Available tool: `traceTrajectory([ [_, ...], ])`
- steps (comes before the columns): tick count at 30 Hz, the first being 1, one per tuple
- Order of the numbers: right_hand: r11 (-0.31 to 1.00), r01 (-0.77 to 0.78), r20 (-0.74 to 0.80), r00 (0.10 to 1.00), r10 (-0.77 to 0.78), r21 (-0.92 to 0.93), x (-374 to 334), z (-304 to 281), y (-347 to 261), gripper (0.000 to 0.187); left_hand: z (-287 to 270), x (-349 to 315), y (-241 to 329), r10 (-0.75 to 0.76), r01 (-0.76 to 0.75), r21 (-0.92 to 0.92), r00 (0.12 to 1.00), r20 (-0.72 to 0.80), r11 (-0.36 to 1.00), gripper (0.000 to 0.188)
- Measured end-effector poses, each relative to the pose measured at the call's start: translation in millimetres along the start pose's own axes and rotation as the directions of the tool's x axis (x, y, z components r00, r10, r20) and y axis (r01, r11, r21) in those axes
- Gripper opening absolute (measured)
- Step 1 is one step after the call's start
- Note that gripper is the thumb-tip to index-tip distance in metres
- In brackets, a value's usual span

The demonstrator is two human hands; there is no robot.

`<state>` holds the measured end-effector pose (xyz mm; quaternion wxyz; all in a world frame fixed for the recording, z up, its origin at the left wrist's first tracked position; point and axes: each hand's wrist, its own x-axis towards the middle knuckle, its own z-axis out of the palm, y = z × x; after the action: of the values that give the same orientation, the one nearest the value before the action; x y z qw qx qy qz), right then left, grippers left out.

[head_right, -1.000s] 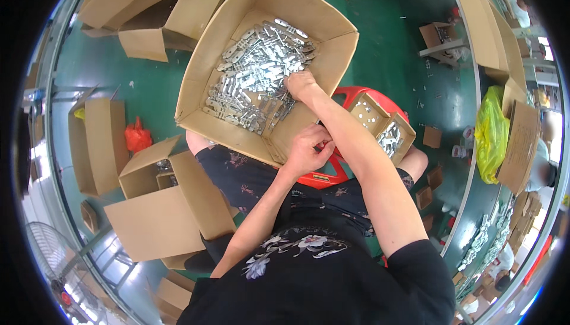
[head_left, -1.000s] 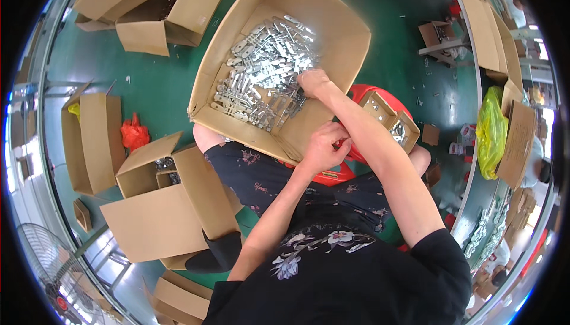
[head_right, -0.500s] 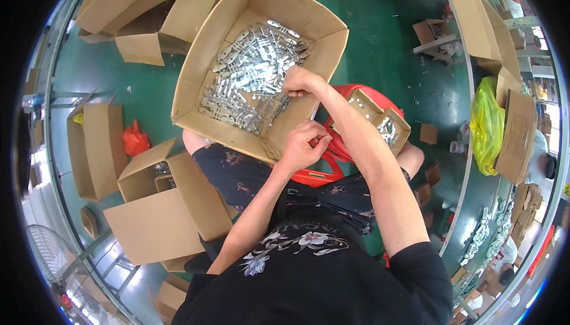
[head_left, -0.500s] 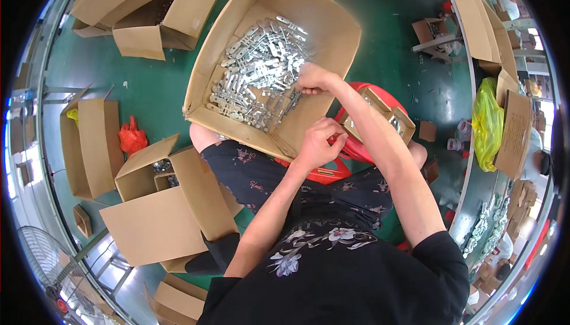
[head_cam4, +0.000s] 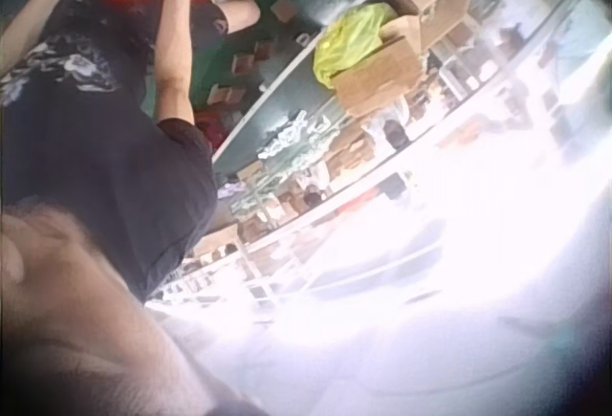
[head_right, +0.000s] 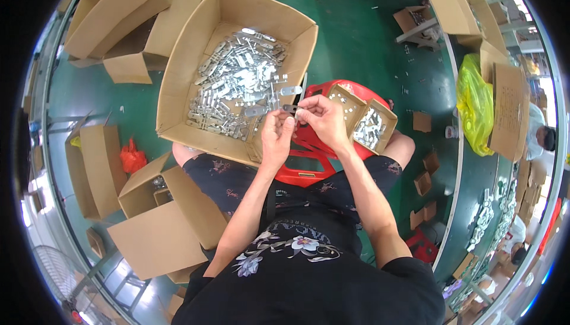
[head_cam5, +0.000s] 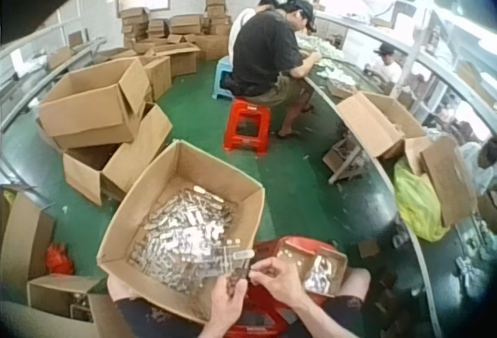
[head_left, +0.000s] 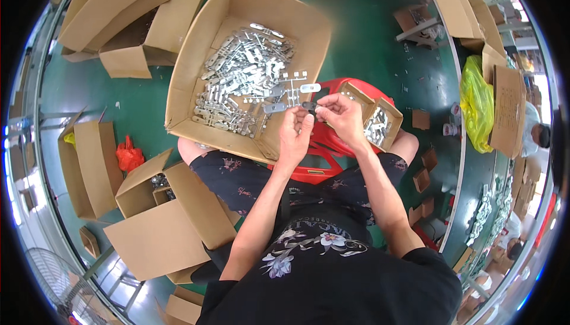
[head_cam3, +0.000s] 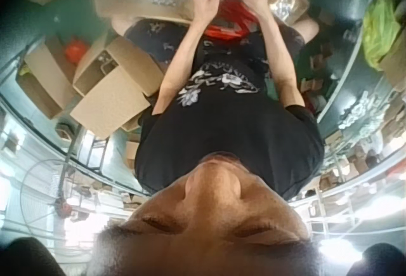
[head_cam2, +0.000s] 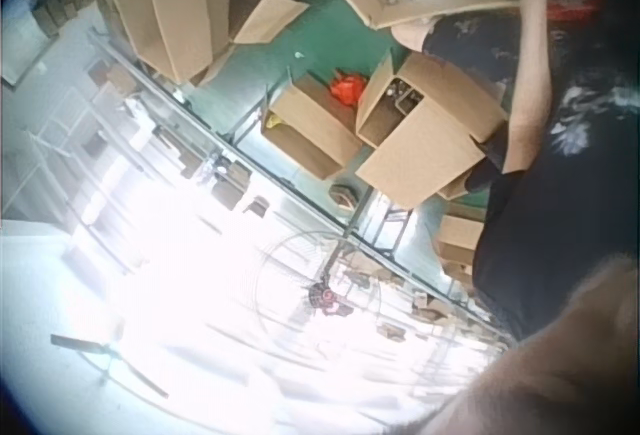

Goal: Manually assemble and sort small metal hinge components into separate containers.

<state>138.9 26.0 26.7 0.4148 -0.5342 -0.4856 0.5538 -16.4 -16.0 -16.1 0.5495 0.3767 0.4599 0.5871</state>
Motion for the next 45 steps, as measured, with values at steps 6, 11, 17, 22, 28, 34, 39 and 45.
traceTrajectory([
  [6, 0.984, -0.001, -0.040, 0.999, 0.008, 0.177, -29.2, 0.6, 32.3, 0.013, -5.7, 2.5, -0.4, -0.104, 0.095, 0.101, 0.991, 0.080, 0.990, 0.019],
  [11, 0.951, 0.054, -0.230, 0.973, 0.018, 0.304, -24.5, -10.8, 21.6, 0.019, -14.2, 3.9, -4.7, -0.097, 0.097, 0.009, 0.985, 0.140, 0.995, 0.009],
  [17, 0.985, -0.150, 0.133, 0.981, 0.139, 0.080, -10.6, -24.8, 13.9, 0.021, -20.7, 2.0, -5.4, 0.004, -0.100, 0.343, 0.963, 0.269, 0.934, 0.006],
  [22, 0.933, -0.264, 0.265, 0.944, 0.198, 0.245, -9.3, -22.6, 37.3, 0.018, -9.1, -1.3, 3.6, 0.064, -0.196, 0.464, 0.956, 0.285, 0.864, 0.008],
  [28, 0.960, -0.228, 0.172, 0.965, 0.199, 0.165, -12.9, -18.9, 27.3, 0.022, -11.8, -3.7, 0.1, -0.075, -0.005, 0.389, 0.978, 0.192, 0.921, 0.015],
  [34, 0.980, -0.198, 0.163, 0.968, 0.190, 0.030, -14.0, -24.4, 13.0, 0.017, -11.3, -1.0, 0.4, -0.103, -0.023, 0.477, 0.966, 0.236, 0.879, 0.015],
  [39, 0.979, -0.173, 0.113, 0.981, 0.161, 0.106, -18.0, -19.7, 16.1, 0.015, -3.8, -2.2, 9.8, -0.083, -0.026, 0.405, 0.965, 0.250, 0.914, 0.011],
  [45, 0.922, -0.026, -0.014, 0.999, 0.034, 0.385, -19.9, -7.2, 35.5, 0.015, -6.5, -0.1, 14.1, -0.132, 0.027, 0.398, 0.962, 0.239, 0.917, 0.008],
])
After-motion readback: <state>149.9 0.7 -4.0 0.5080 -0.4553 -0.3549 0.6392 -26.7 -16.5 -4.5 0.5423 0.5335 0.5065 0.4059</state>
